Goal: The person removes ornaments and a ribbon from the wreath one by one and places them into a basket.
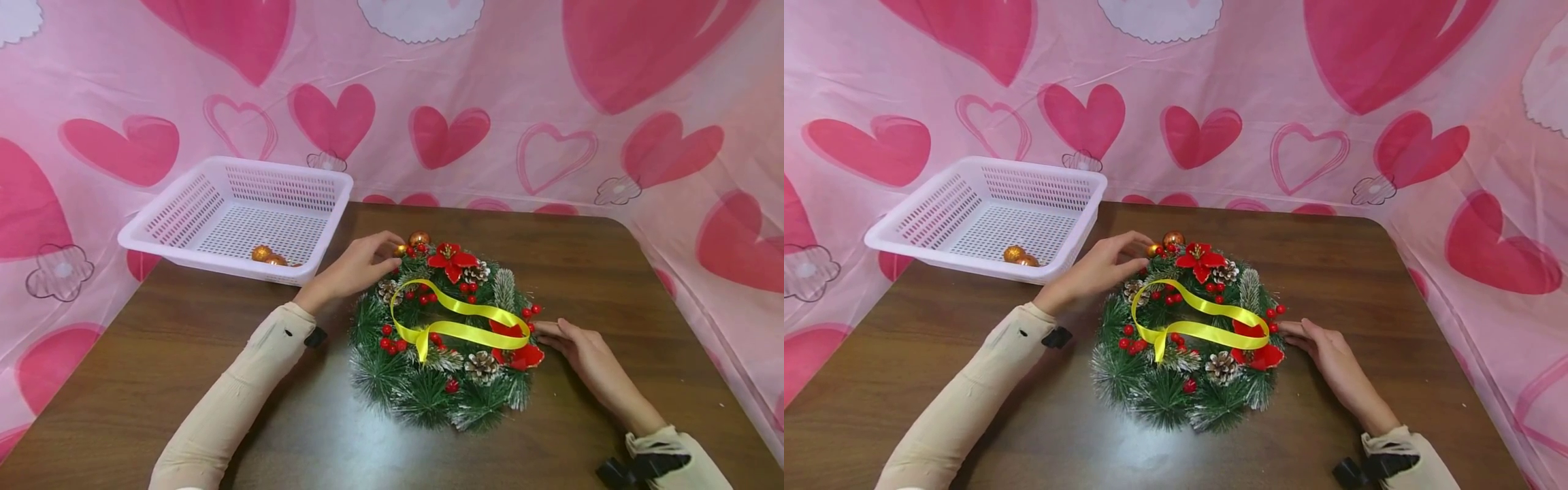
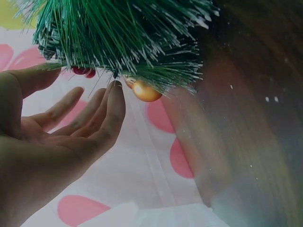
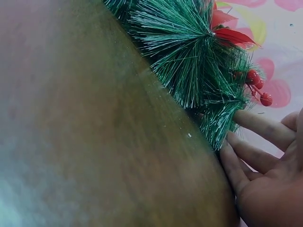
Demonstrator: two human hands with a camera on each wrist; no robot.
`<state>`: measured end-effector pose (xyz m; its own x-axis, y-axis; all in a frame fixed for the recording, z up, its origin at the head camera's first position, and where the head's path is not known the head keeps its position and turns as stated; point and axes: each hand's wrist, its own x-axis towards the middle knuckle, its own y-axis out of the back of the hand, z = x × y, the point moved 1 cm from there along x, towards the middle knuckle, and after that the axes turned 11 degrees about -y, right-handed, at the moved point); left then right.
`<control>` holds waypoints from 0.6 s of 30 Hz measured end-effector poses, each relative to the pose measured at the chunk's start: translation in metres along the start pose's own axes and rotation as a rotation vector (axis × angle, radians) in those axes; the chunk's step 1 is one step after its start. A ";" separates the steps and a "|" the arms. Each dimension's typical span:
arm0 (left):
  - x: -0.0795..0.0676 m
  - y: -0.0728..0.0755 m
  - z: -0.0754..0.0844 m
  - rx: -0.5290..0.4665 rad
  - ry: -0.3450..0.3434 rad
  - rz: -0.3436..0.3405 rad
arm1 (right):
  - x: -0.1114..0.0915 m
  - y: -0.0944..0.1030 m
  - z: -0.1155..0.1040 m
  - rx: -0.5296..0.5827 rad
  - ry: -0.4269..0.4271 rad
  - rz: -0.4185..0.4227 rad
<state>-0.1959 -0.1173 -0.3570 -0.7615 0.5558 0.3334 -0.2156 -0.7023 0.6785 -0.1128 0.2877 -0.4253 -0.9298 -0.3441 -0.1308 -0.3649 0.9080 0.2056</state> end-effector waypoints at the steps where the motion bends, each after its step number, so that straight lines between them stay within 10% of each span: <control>1: 0.000 0.000 -0.001 0.000 -0.004 0.004 | 0.000 0.000 0.000 0.013 0.002 -0.005; 11: -0.001 0.004 0.001 0.001 -0.011 -0.007 | -0.007 -0.007 -0.011 -0.400 -0.120 0.063; 18: 0.000 0.004 0.003 0.001 0.003 -0.013 | -0.013 -0.024 -0.017 -0.431 -0.072 0.124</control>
<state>-0.1946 -0.1189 -0.3521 -0.7607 0.5632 0.3227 -0.2248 -0.6949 0.6831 -0.0924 0.2661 -0.4119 -0.9675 -0.2078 -0.1442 -0.2523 0.7534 0.6072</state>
